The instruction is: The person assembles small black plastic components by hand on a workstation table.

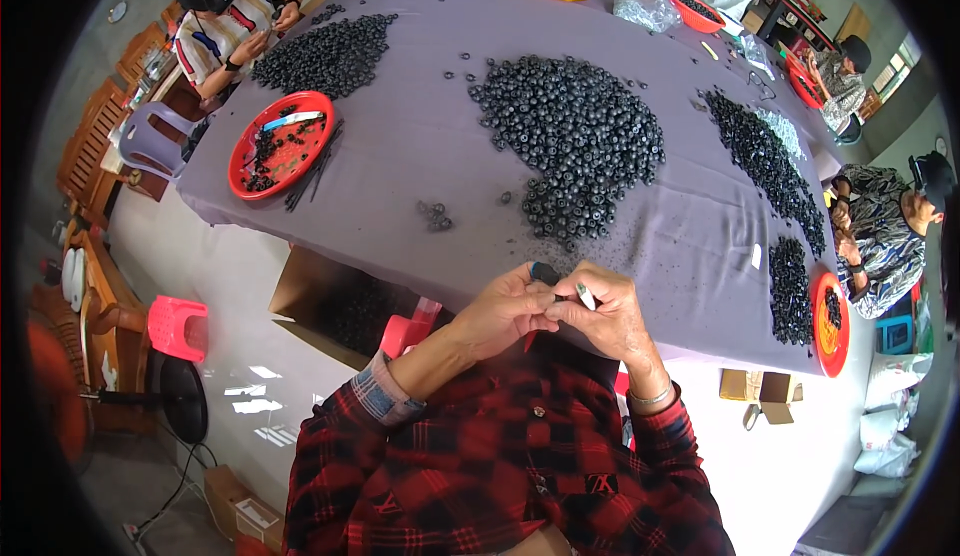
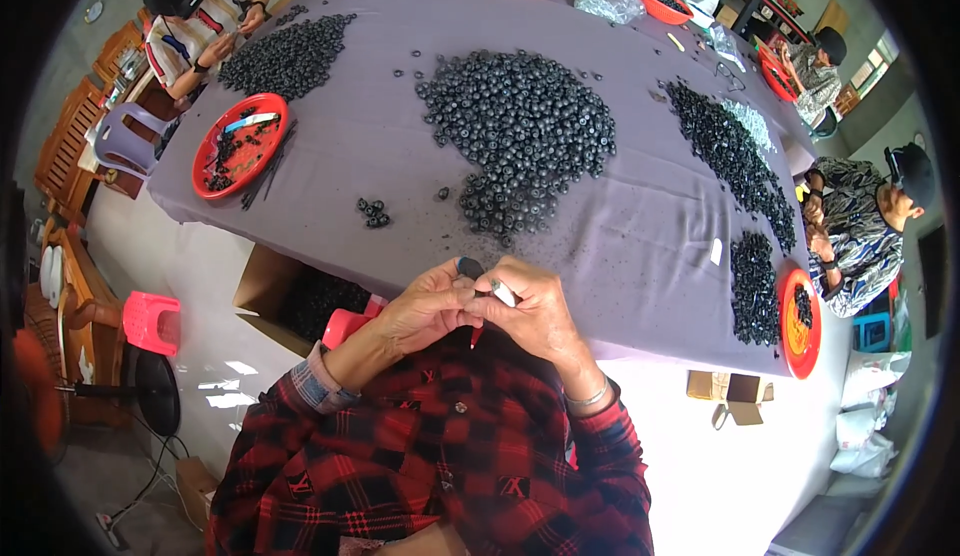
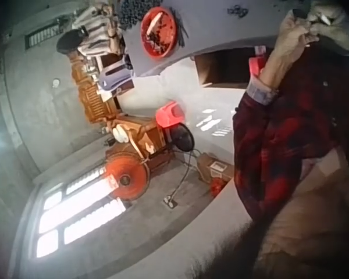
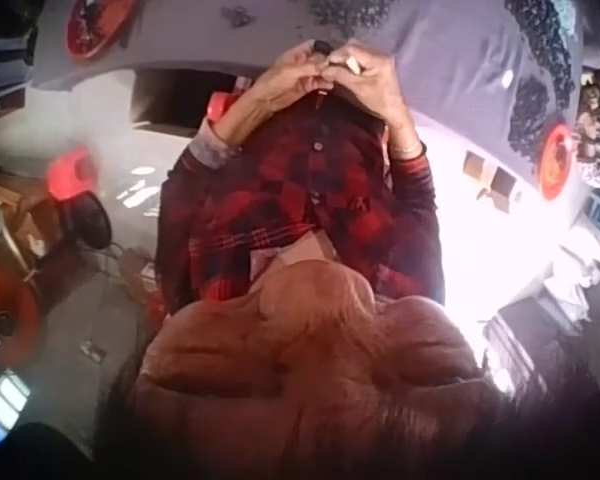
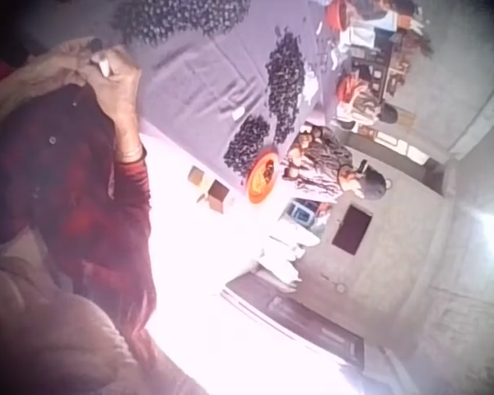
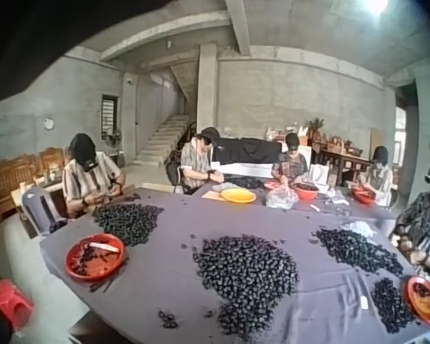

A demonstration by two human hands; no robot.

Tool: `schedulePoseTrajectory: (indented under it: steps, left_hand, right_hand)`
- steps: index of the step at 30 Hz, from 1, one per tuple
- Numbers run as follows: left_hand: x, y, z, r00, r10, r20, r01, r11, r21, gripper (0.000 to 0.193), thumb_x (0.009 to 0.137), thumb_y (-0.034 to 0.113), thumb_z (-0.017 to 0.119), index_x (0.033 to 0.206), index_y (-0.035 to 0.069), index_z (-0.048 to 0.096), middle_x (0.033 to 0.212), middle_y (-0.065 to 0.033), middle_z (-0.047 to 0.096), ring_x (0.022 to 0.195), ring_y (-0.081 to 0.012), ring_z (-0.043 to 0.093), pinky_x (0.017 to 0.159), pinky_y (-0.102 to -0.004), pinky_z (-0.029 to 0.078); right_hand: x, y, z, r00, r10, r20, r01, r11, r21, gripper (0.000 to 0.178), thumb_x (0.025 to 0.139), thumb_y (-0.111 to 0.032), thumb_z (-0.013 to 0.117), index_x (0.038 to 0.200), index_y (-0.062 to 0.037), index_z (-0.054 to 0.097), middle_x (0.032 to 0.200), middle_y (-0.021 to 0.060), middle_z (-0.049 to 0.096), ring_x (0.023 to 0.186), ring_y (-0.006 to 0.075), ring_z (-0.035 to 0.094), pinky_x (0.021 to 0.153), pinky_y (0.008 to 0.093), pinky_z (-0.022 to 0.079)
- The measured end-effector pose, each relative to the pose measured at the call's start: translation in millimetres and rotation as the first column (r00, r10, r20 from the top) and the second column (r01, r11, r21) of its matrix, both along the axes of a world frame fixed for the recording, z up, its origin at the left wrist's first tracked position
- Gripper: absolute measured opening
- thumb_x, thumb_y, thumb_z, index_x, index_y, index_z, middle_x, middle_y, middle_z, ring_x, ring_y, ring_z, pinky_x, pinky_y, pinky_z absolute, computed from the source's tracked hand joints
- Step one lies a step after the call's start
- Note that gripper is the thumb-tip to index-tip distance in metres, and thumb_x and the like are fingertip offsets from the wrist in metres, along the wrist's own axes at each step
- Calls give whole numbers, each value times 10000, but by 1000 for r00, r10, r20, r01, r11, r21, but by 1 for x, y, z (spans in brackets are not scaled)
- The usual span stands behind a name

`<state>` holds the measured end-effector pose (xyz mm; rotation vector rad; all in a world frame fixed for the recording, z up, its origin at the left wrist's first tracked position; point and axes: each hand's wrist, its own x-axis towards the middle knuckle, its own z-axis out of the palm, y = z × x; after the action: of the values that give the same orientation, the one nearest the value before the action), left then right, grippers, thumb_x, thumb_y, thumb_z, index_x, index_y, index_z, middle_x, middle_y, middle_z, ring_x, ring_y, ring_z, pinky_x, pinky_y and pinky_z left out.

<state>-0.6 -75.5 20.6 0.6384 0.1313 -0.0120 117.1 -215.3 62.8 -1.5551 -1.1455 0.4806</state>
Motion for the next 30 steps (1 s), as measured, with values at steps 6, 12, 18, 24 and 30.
schedulePoseTrajectory:
  steps: [6, 12, 18, 24, 30]
  left_hand:
    - [11, 14, 12, 996, 46, 82, -50, 998, 41, 253, 910, 76, 595, 1142, 48, 499, 921, -43, 620, 818, -150, 635, 790, -334, 556]
    - [21, 20, 4, 998, 48, 49, -51, 998, 43, 222, 921, 137, 610, 1110, 62, 520, 940, -48, 640, 825, -147, 638, 809, -334, 542]
    - [10, 17, 13, 984, 134, 115, -146, 984, 102, 257, 919, 130, 607, 1129, 52, 480, 976, -59, 588, 881, -147, 608, 815, -315, 539]
    - [8, 16, 20, 976, 158, 152, -174, 979, 102, 257, 918, 111, 603, 1129, 60, 466, 990, -63, 577, 922, -144, 573, 820, -313, 513]
    - [9, 16, 24, 976, 150, 160, -167, 981, 100, 235, 920, 103, 597, 1117, 70, 473, 986, -54, 580, 939, -135, 564, 839, -308, 467]
  right_hand:
    - [8, 15, 6, 925, 52, -376, -50, 999, 14, 70, 883, -37, 653, 865, 31, 655, 803, 45, 625, 738, 131, 628, 670, 258, 503]
    - [20, 26, 7, 908, 91, -409, -69, 995, 70, 126, 936, -79, 597, 898, 21, 665, 782, 21, 632, 697, 77, 575, 632, 227, 468]
    - [21, 13, 19, 976, -168, 142, 188, 971, -147, 156, 903, -175, 653, 914, -21, 631, 741, -24, 557, 658, 55, 457, 584, 224, 386]
    - [5, 4, 9, 940, -46, 338, 46, 999, 10, 193, 855, -159, 702, 986, -32, 642, 760, 65, 606, 687, 170, 589, 624, 283, 468]
    - [6, 6, 13, 915, -34, 403, 55, 998, -41, 197, 831, -147, 719, 988, -38, 673, 761, 80, 640, 644, 207, 612, 594, 292, 484]
